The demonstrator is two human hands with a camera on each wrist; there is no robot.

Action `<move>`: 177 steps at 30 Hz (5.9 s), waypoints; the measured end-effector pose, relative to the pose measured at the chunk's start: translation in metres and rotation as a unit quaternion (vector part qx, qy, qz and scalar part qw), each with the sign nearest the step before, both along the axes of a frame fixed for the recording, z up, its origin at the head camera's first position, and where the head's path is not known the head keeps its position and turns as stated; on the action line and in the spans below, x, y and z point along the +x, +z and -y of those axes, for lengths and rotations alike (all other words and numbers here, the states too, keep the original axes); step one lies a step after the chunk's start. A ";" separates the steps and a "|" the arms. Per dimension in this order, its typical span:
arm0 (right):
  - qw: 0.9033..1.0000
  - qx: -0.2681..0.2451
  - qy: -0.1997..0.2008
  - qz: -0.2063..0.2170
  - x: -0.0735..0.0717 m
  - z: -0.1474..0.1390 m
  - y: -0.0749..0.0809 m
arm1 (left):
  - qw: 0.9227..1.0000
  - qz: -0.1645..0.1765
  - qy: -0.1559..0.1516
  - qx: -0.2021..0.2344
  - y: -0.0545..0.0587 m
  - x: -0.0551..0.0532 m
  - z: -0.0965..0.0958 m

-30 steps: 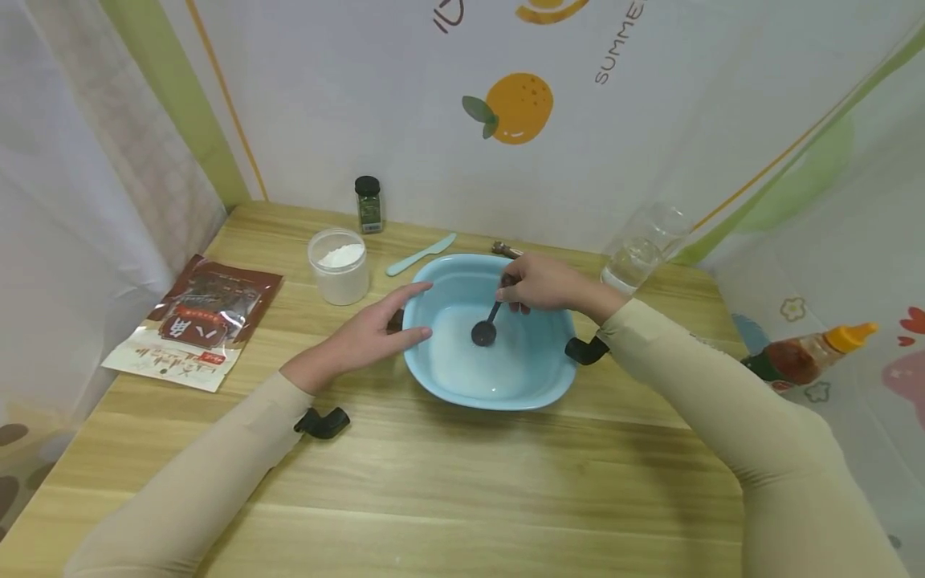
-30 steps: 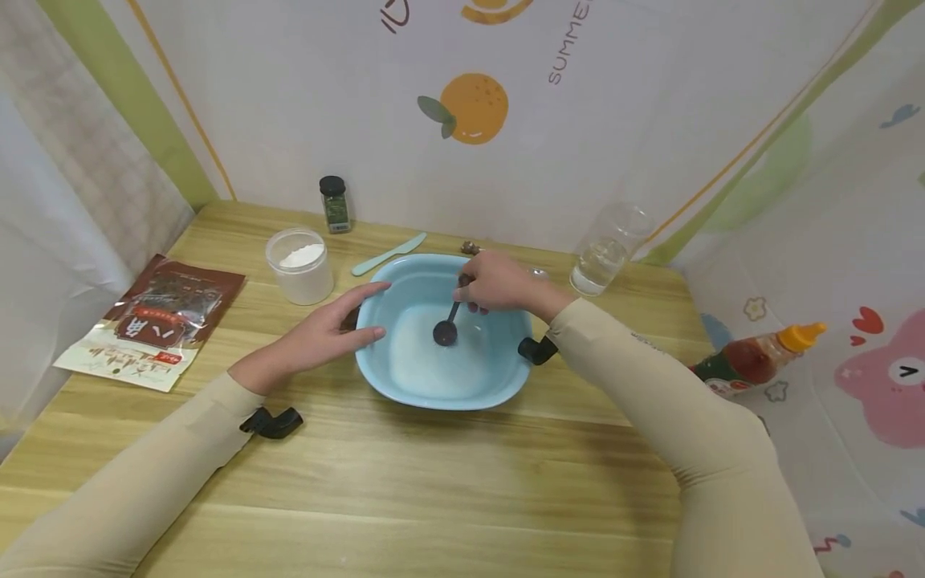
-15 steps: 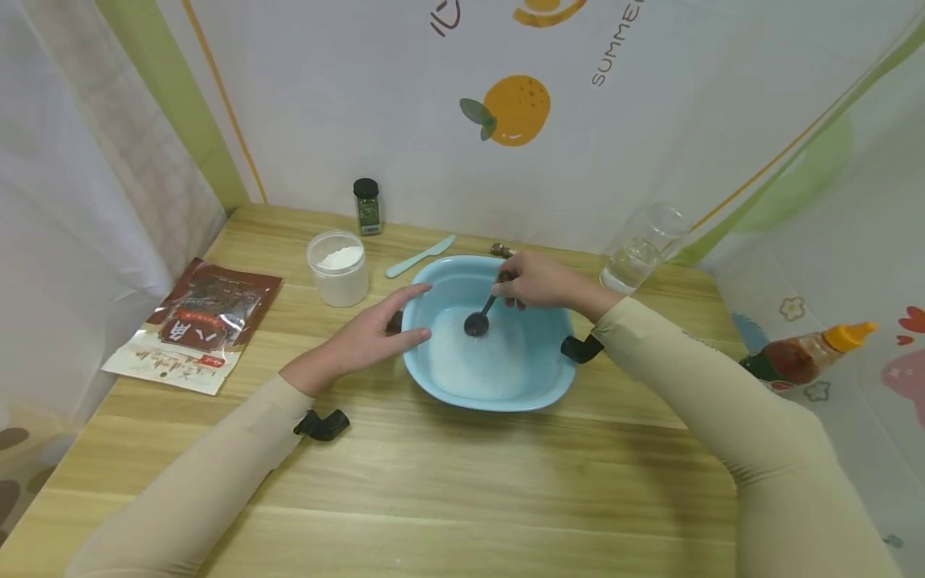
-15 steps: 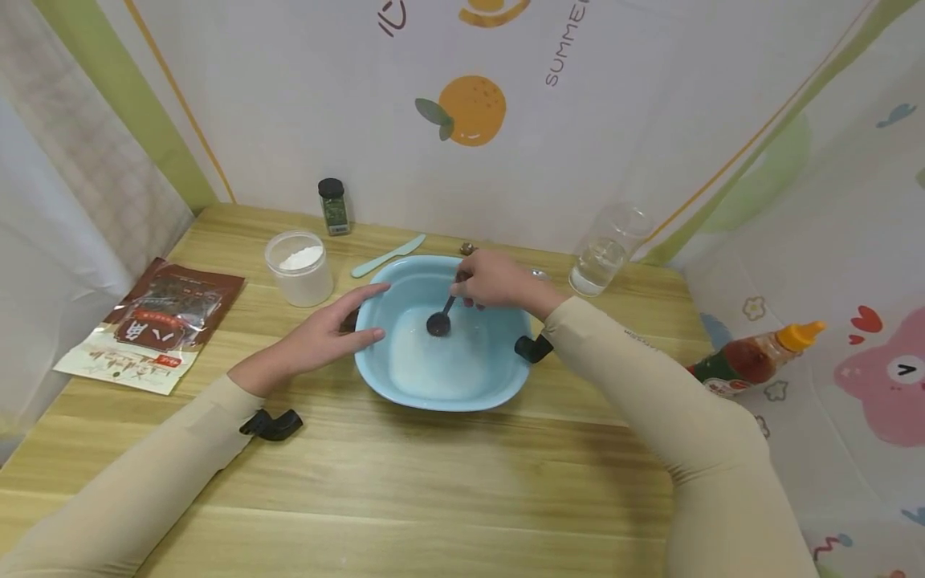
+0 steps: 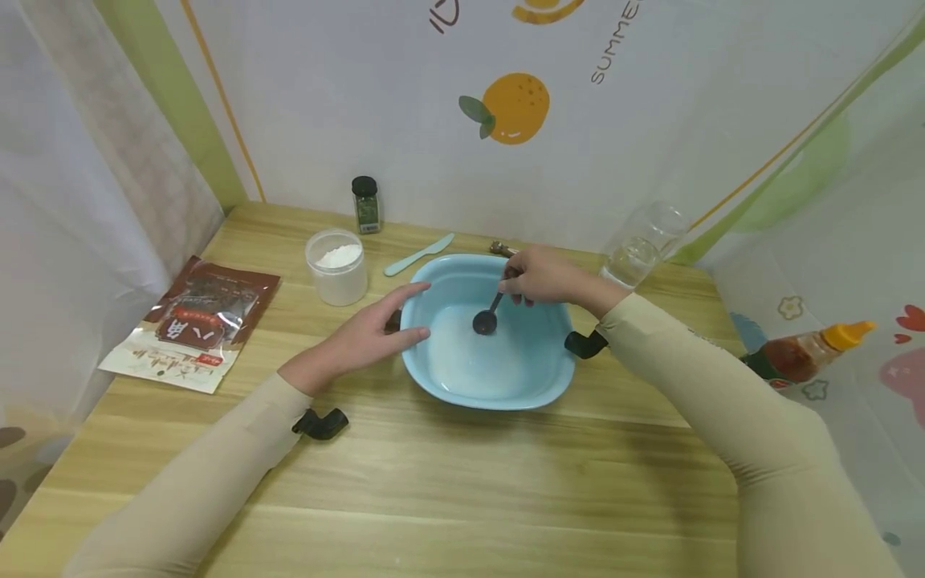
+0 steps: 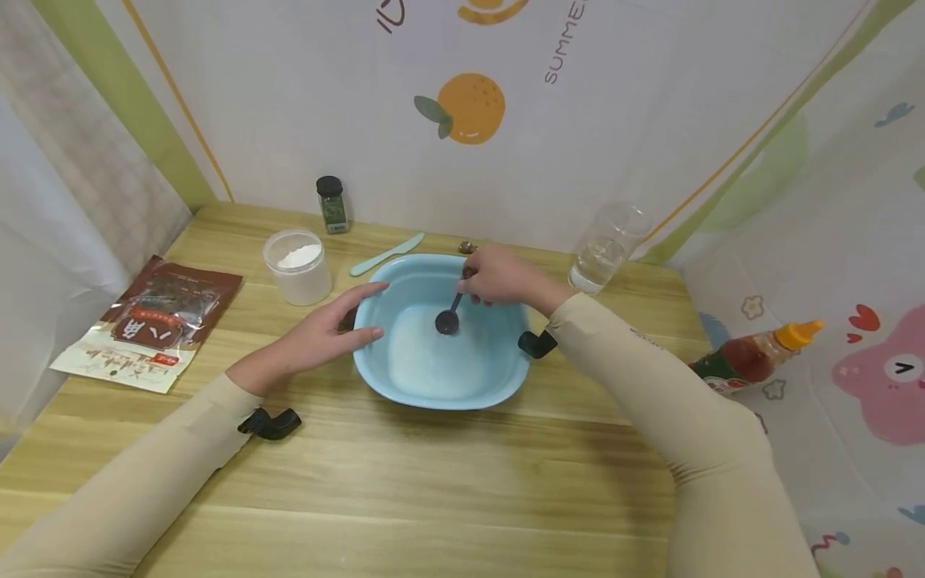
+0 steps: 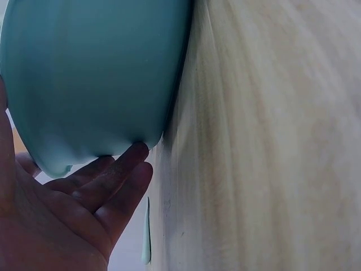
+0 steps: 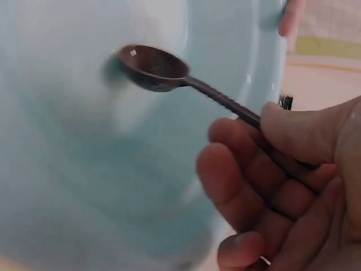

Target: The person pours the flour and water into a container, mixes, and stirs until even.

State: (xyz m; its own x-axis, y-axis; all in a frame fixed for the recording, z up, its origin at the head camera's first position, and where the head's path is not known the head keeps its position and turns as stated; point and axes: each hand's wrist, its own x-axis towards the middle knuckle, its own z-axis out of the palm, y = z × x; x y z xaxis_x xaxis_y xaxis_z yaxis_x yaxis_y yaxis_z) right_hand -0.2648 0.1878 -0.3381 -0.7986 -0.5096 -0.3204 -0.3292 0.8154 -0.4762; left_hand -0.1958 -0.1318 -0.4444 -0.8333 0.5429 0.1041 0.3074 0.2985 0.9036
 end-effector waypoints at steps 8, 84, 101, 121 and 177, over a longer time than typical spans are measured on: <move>0.996 0.017 0.084 0.031 0.001 -0.007 0.003 | 1.000 -0.005 0.001 -0.003 0.002 -0.002 0.000; 0.989 -0.012 0.144 0.037 0.002 0.020 -0.012 | 1.000 -0.010 0.005 -0.017 -0.001 -0.002 0.003; 0.992 -0.050 0.118 -0.015 0.005 0.032 -0.013 | 1.000 -0.002 -0.003 -0.002 -0.003 -0.001 0.002; 0.985 -0.076 0.151 0.031 0.013 0.038 -0.020 | 1.000 -0.011 -0.004 -0.007 -0.002 -0.002 0.003; 1.000 -0.013 0.025 -0.005 0.006 0.019 -0.002 | 1.000 -0.011 0.011 -0.022 0.000 -0.001 0.003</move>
